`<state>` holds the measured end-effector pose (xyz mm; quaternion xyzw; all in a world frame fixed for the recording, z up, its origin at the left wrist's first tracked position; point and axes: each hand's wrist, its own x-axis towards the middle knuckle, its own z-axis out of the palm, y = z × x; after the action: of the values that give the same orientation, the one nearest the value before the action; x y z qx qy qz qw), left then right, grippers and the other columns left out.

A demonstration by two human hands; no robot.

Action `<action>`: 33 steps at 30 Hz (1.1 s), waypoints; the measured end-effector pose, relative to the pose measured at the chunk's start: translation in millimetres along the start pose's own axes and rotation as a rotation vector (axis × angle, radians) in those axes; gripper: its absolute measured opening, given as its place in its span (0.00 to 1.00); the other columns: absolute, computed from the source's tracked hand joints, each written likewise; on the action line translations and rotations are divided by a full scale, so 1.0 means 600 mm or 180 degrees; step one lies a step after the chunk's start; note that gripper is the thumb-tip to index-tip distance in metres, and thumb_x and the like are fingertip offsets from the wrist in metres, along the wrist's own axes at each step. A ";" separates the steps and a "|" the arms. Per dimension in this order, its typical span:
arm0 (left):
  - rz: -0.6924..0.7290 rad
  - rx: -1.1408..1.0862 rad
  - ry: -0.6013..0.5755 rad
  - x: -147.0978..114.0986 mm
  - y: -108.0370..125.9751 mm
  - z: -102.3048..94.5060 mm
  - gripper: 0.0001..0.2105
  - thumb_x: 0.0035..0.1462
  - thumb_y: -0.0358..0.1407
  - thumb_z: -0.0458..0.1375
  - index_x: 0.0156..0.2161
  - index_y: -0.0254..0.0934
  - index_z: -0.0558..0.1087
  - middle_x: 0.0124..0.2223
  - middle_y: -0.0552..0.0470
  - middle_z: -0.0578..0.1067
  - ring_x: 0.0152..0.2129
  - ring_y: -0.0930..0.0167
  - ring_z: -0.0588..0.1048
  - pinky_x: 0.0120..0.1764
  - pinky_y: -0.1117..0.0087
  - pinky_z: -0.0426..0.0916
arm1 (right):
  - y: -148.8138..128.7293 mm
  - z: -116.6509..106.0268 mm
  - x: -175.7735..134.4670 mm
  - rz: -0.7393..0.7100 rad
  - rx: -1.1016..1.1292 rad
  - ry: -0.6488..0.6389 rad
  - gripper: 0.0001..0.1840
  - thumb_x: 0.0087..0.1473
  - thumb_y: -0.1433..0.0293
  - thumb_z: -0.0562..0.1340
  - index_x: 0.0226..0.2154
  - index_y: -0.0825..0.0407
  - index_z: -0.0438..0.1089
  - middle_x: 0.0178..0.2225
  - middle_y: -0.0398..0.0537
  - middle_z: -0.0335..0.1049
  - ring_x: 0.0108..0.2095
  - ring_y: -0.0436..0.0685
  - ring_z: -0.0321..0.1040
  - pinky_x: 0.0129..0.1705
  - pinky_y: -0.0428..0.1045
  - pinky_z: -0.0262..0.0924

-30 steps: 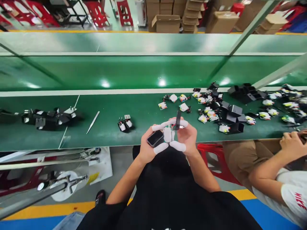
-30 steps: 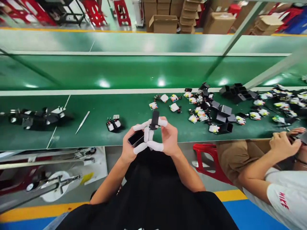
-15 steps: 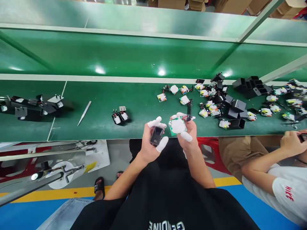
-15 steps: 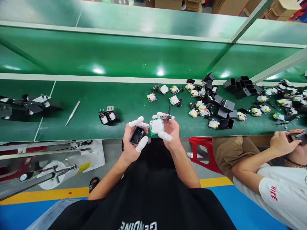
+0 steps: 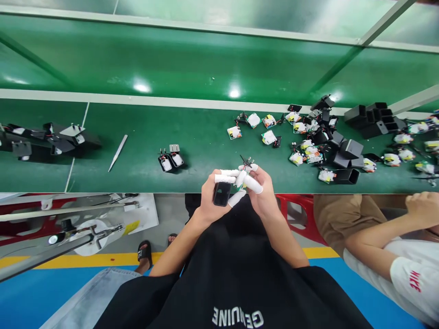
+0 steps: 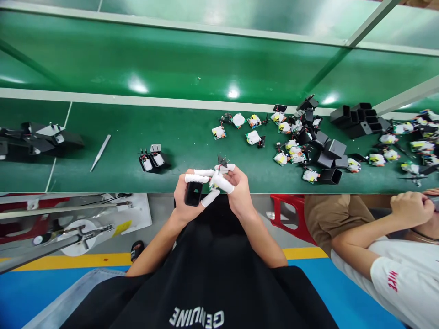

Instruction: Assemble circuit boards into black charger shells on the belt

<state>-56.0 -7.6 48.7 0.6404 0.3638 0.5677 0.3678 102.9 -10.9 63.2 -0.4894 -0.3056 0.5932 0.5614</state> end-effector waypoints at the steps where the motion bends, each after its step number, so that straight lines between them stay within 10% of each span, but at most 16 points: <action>1: 0.0064 -0.0006 0.0044 -0.002 -0.004 0.001 0.24 0.57 0.35 0.78 0.54 0.44 0.73 0.51 0.49 0.81 0.46 0.63 0.85 0.47 0.60 0.82 | 0.005 0.002 -0.003 -0.0097 -0.0119 0.0022 0.31 0.45 0.50 0.84 0.44 0.47 0.79 0.41 0.49 0.83 0.38 0.58 0.80 0.42 0.51 0.80; 15: -0.0417 -0.0624 -0.0458 -0.010 0.013 -0.027 0.18 0.65 0.33 0.70 0.55 0.45 0.70 0.43 0.52 0.76 0.38 0.69 0.80 0.43 0.65 0.79 | -0.038 -0.035 -0.033 -0.1283 -0.0245 -0.0382 0.36 0.39 0.58 0.89 0.51 0.44 0.84 0.48 0.52 0.82 0.45 0.66 0.82 0.51 0.63 0.81; 23: -0.0393 -0.0829 -0.1087 -0.004 0.025 -0.057 0.37 0.65 0.46 0.70 0.73 0.46 0.61 0.59 0.40 0.72 0.55 0.56 0.79 0.56 0.49 0.83 | -0.053 -0.035 -0.049 -0.1312 -0.0050 -0.0568 0.37 0.38 0.57 0.89 0.51 0.43 0.84 0.46 0.53 0.81 0.50 0.72 0.82 0.54 0.69 0.81; 28: 0.0156 -0.0534 -0.0072 -0.002 0.022 -0.035 0.30 0.53 0.33 0.81 0.52 0.44 0.68 0.48 0.51 0.78 0.45 0.64 0.85 0.51 0.58 0.85 | -0.048 -0.030 -0.051 -0.1425 0.0083 -0.0538 0.40 0.37 0.55 0.89 0.54 0.40 0.84 0.46 0.51 0.81 0.44 0.68 0.83 0.49 0.65 0.83; 33: -0.0080 -0.0373 0.0454 -0.009 0.023 0.002 0.23 0.66 0.28 0.70 0.51 0.47 0.59 0.54 0.49 0.80 0.51 0.67 0.85 0.48 0.63 0.83 | -0.041 -0.018 -0.060 -0.1546 -0.0137 -0.0398 0.38 0.42 0.57 0.88 0.56 0.41 0.83 0.48 0.51 0.82 0.45 0.68 0.83 0.46 0.63 0.84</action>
<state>-54.9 -18.7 58.2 0.5711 0.3633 0.6275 0.3849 117.9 -43.1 90.8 -0.3758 -0.4610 0.4634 0.6569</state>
